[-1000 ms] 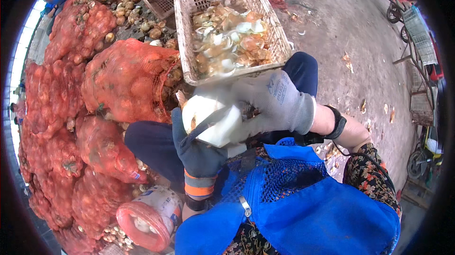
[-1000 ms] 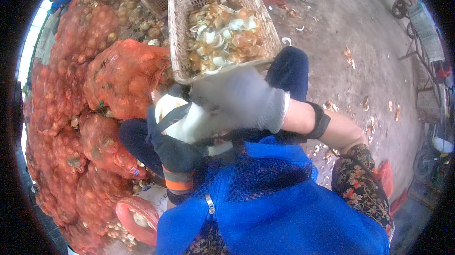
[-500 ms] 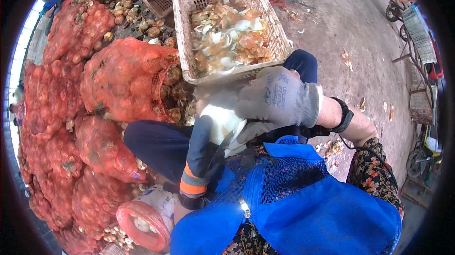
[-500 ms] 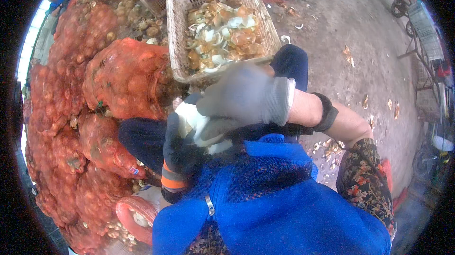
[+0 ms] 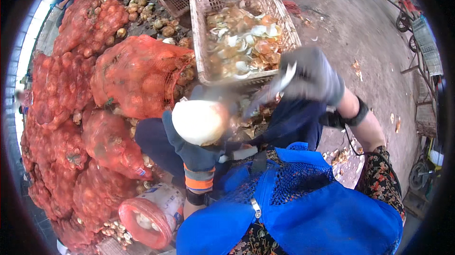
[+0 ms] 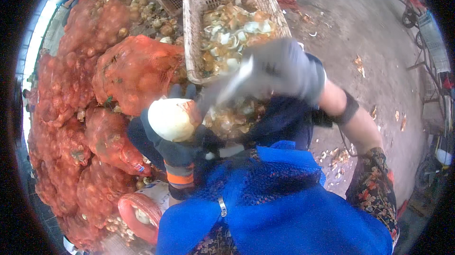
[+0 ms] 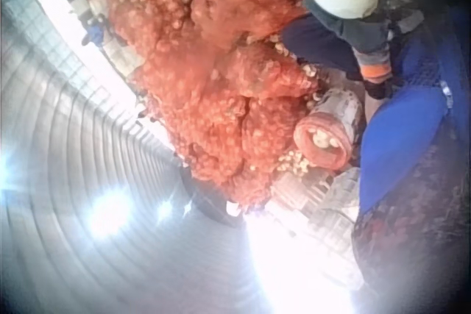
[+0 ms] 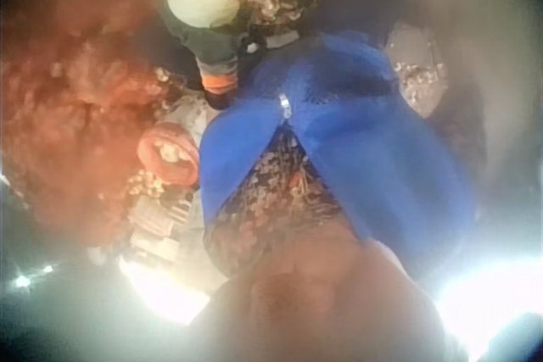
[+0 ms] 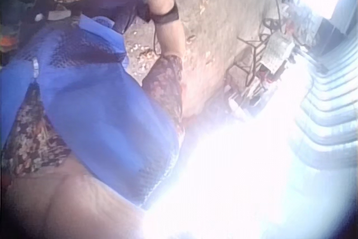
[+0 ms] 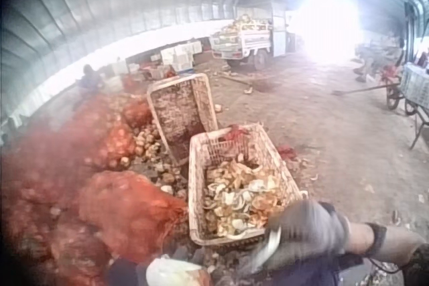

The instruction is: Peeling red onions with a small knife while sitting in a large agricultural processing facility.

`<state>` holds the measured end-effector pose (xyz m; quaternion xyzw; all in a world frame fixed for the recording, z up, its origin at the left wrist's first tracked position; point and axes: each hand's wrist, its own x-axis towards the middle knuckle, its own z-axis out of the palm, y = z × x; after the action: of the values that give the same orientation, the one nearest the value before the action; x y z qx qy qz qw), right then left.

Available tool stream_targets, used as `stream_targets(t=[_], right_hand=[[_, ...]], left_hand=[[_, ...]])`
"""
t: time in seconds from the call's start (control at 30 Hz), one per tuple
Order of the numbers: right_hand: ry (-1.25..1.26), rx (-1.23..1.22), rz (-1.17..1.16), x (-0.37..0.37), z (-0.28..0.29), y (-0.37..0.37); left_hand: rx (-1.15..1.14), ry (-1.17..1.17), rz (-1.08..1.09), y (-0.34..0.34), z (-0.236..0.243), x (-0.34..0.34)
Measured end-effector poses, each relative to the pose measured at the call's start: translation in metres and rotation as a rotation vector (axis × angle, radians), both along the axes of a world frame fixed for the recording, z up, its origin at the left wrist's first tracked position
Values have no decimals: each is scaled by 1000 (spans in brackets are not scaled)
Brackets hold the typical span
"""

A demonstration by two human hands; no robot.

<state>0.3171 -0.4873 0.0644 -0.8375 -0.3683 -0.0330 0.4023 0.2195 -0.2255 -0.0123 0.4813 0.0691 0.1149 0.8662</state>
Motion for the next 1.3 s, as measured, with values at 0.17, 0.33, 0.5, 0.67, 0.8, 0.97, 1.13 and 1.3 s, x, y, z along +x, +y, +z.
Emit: stream_targets(t=[0.17, 0.33, 0.5, 0.67, 0.8, 0.97, 1.13, 1.3], right_hand=[[-191, -838, -346, 74, -29, -3], [61, -564, -359, 48, -19, 3], [462, -200, -55, -3, 23, 48], [380, -150, 178, -4, 5, 47], [439, -77, 180, -9, -12, 44], [579, 141, 209, -16, -18, 44], [516, 15, 176, -20, -3, 46], [431, -210, 154, -21, 0, 43]], left_hand=[[172, -38, -166, -3, 33, 15], [-658, 21, -319, -10, 50, 18], [-546, 31, -503, -12, 50, 20], [-422, 32, -666, -20, 57, 15], [-335, 259, -344, -35, 62, 9], [-280, 167, -399, -30, 49, 6], [-620, 239, -422, -30, 51, 7], [418, 143, -304, -32, 46, 3]])
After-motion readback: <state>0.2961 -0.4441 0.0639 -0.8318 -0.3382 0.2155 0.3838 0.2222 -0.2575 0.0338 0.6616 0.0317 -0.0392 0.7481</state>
